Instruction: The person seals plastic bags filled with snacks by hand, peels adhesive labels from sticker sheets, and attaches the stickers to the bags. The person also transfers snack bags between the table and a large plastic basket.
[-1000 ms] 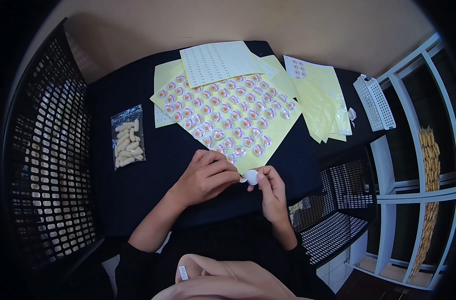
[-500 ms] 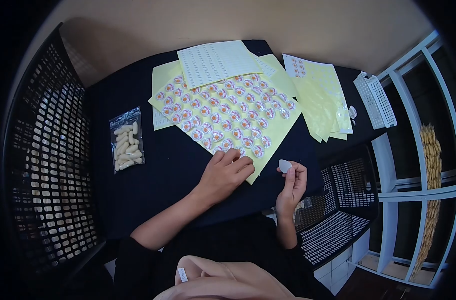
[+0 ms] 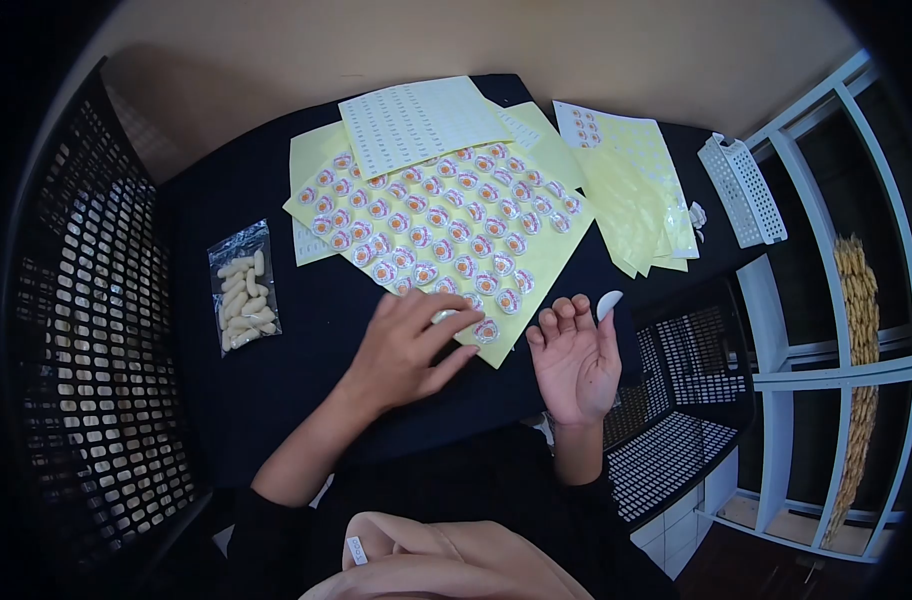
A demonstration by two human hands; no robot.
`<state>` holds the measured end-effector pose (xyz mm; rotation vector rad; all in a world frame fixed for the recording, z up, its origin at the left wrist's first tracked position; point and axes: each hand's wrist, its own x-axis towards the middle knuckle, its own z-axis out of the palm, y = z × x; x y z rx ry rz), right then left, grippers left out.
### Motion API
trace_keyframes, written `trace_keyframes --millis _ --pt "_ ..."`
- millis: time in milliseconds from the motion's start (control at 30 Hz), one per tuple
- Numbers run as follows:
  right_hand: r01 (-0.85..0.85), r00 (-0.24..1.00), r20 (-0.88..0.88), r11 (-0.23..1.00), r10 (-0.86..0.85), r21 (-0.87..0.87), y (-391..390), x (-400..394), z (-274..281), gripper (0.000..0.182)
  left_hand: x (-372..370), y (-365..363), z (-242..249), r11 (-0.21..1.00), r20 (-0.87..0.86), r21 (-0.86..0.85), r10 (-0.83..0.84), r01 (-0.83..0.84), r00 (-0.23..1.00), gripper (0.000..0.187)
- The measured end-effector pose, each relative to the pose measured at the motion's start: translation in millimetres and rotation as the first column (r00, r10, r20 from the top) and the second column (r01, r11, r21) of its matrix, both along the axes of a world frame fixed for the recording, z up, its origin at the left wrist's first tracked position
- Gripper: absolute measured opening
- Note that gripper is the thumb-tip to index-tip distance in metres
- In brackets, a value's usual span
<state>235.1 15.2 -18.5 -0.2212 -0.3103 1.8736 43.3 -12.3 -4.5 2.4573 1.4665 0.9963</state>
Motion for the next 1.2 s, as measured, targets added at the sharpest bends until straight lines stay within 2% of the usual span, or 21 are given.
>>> trace_keyframes --millis 100,133,200,267,333,400,433,500,567,600,633,667,700,767,833,900,967,1033,1100,1167,1200 --pt "0.091 0.977 0.184 0.993 -0.104 0.078 2.9 -13.8 6.3 0.038 -3.0 -3.9 8.7 0.999 0.007 0.044 0.003 -0.003 1.0 0.04" --pt "0.064 0.961 0.25 0.972 -0.121 0.226 5.4 -17.8 2.6 0.042 2.9 -7.2 12.6 0.995 0.1 -0.008 -0.1 0.101 0.99 0.042" --pt "0.189 0.812 0.442 0.889 -0.38 0.417 4.4 -35.7 2.2 0.048 13.4 -16.1 13.0 0.936 0.281 -0.147 -0.269 0.318 0.921 0.052" --pt "0.236 0.56 0.504 0.709 -0.658 0.664 5.2 -42.9 3.2 0.05 23.5 -25.9 11.3 0.849 0.413 -0.268 -0.326 0.456 0.85 0.059" --pt "0.239 0.338 0.423 0.511 -0.841 0.825 8.0 -37.8 3.6 0.052 24.0 -27.1 8.0 0.805 0.442 -0.259 -0.394 0.535 0.806 0.056" --pt "0.19 0.04 0.178 0.182 -0.983 0.965 14.4 -24.2 4.3 0.044 14.8 -21.0 12.7 0.757 0.382 -0.281 -0.475 0.59 0.792 0.036" --pt "0.127 -0.137 0.136 0.119 -0.981 0.985 14.3 -13.8 5.3 0.039 7.2 -18.0 15.8 0.717 0.336 -0.312 -0.53 0.623 0.778 0.029" --pt "0.074 -0.248 0.081 0.064 -0.965 0.995 16.1 7.5 2.8 0.033 -16.0 -14.3 31.8 0.742 0.288 -0.457 -0.399 0.491 0.871 0.024" --pt "0.147 -0.238 0.147 0.114 -0.96 0.983 16.2 24.3 -4.1 0.037 -54.0 -6.5 47.3 0.779 0.263 -0.614 0.047 0.13 0.964 0.028" --pt "0.144 -0.269 0.174 0.14 -0.947 0.98 16.5 32.0 -7.2 0.038 -68.1 -10.3 57.6 0.848 0.171 -0.489 0.326 -0.207 0.93 0.033" --pt "0.141 -0.303 0.199 0.163 -0.932 0.977 16.9 37.1 -10.5 0.038 -90.6 -9.7 42.8 0.777 0.081 -0.32 0.593 -0.542 0.801 0.04" --pt "0.142 -0.297 0.195 0.158 -0.935 0.977 16.8 38.5 -11.8 0.038 -108.9 -13.9 32.2 0.487 -0.271 -0.15 0.817 -0.861 0.509 0.055" --pt "0.133 -0.286 0.185 0.152 -0.94 0.979 17.0 40.4 -12.2 0.033 -126.9 -19.6 24.3 0.284 -0.371 -0.209 0.862 -0.936 0.345 0.066" --pt "0.125 -0.278 0.17 0.14 -0.945 0.982 19.6 40.3 -13.0 0.027 -155.9 -27.7 10.4 0.084 -0.428 -0.479 0.847 -0.874 0.315 0.088" --pt "0.193 -0.183 0.266 0.231 -0.946 0.954 20.1 29.9 -12.4 0.015 -175.7 -31.7 -1.6 0.139 -0.327 -0.572 0.865 -0.808 0.38 0.089" --pt "0.212 -0.167 0.248 0.211 -0.954 0.954 21.6 13.9 -4.0 0.01 -183.3 -27.9 0.0 0.191 -0.267 -0.633 0.855 -0.75 0.444 0.085" --pt "0.185 -0.005 0.289 0.283 -0.957 0.941 21.0 -0.5 3.5 0.009 -186.4 -26.7 -0.5 0.239 -0.201 -0.691 0.843 -0.683 0.498 0.08" --pt "0.18 0.027 0.272 0.273 -0.962 0.945 23.0 -16.1 14.9 0.008 -189.2 -24.7 -3.2 0.567 0.215 -0.606 0.792 -0.558 0.572 0.067" --pt "0.164 0.215 0.227 0.264 -0.95 0.951 23.0 -29.4 28.6 0.008 -182.0 -19.1 -5.9 0.611 0.288 -0.582 0.772 -0.536 0.567 0.06" --pt "0.191 0.238 0.197 0.244 -0.951 0.951 22.9 -44.1 43.2 0.006 -174.4 -12.2 -14.2 0.777 0.615 -0.512 0.629 -0.366 0.475 0.059" --pt "0.128 0.24 0.124 0.158 -0.963 0.979 25.0 -49.1 47.3 0.006 -155.2 -8.6 2.9 0.805 0.699 -0.537 0.591 -0.251 0.403 0.057"
